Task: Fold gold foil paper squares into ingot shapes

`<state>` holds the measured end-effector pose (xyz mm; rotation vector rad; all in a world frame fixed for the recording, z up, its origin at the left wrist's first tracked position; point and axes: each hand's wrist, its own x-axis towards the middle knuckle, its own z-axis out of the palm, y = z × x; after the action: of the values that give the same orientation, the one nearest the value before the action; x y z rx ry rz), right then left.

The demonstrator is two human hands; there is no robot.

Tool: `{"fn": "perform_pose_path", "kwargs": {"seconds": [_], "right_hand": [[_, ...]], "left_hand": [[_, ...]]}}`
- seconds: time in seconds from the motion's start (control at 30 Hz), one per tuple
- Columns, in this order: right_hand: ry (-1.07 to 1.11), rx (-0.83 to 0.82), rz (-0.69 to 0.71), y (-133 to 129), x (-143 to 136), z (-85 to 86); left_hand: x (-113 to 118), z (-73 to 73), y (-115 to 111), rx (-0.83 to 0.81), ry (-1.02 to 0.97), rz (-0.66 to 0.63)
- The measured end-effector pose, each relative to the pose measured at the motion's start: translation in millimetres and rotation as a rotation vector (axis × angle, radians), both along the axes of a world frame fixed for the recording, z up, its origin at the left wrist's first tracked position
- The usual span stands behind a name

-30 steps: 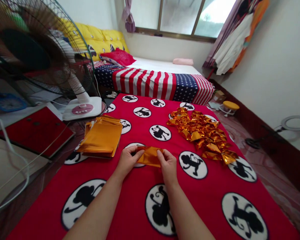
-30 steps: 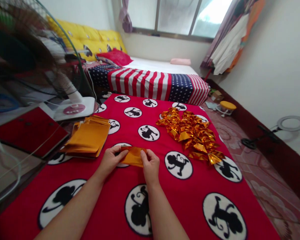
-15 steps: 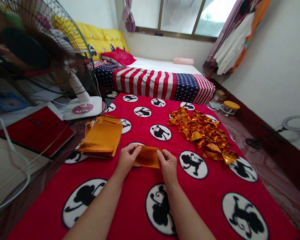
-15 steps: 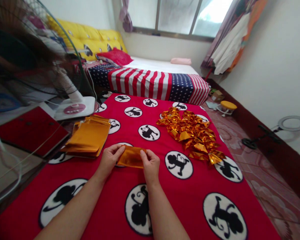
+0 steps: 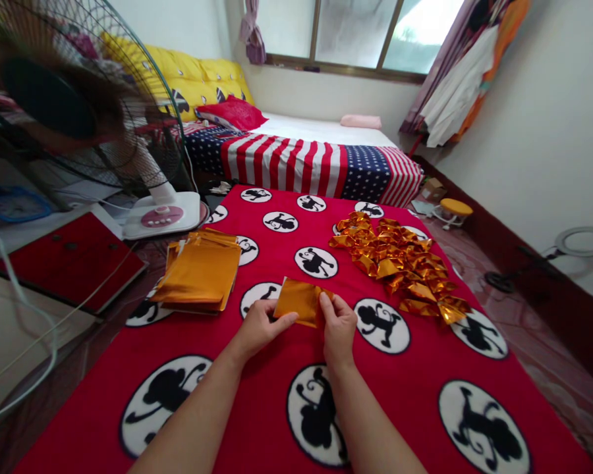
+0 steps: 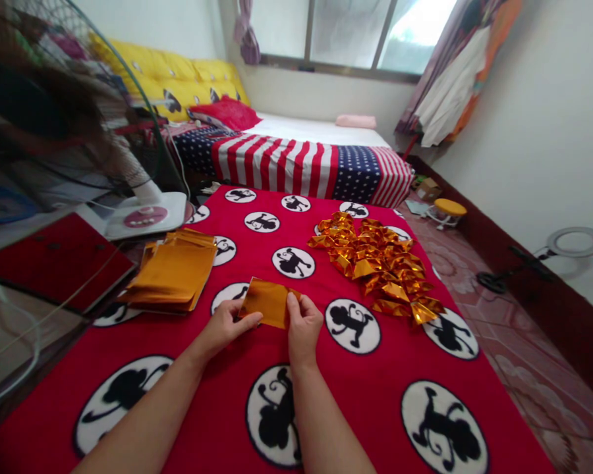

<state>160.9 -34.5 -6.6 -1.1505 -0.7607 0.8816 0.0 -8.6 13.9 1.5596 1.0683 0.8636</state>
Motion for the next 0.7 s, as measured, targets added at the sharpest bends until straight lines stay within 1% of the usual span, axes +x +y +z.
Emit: {"fn": "perform_pose_path", "kwargs": {"seconds": [0.07, 0.13, 0.17, 0.2, 0.27, 0.3, 0.33, 0.37, 0.43, 0.57, 0.7], "right_hand": [[-0.015, -0.010, -0.009, -0.1, 0.4, -0.8], [0.002, 0.003, -0.021, -0.3, 1.1, 0.2], [0.023, 0.019, -0.028, -0.3, 1.5, 1.3], [0.047, 0.036, -0.034, -0.2, 2.0, 2.8], [0.063, 0.060, -0.029, 0.3, 2.9, 5.9], [0.042, 0.059, -0.006, 0.7, 3.1, 7.2], [0.005, 0.051, 0.026, 1.1, 3.3, 8.1], [-0.036, 0.040, 0.063, 1.6, 3.2, 8.7], [-0.090, 0.018, 0.106, 2.6, 2.7, 9.0], [-0.052, -0.014, 0.062, 3.5, 0.5, 9.4], [-0.029, -0.024, 0.061, 2.9, -1.2, 11.3]], "left_hand": [[4.2, -0.9, -2.1, 0.014, 0.025, 0.006], [10.0, -1.8, -2.8, 0.016, -0.007, 0.016], [13.5, -2.3, -2.2, 0.013, -0.040, 0.041], [17.4, -2.6, -0.8, 0.006, -0.077, 0.090], [26.4, -2.4, 4.0, -0.014, -0.157, 0.247], [31.3, -1.7, 7.3, -0.020, -0.179, 0.326], [36.2, -0.5, 10.9, -0.026, -0.203, 0.360], [41.0, 1.0, 14.4, -0.021, -0.230, 0.361], [49.5, 3.9, 20.0, 0.003, -0.234, 0.287], [58.3, 4.2, 20.6, 0.010, -0.259, 0.169], [55.1, -0.6, 14.0, -0.031, -0.252, 0.164]]}}
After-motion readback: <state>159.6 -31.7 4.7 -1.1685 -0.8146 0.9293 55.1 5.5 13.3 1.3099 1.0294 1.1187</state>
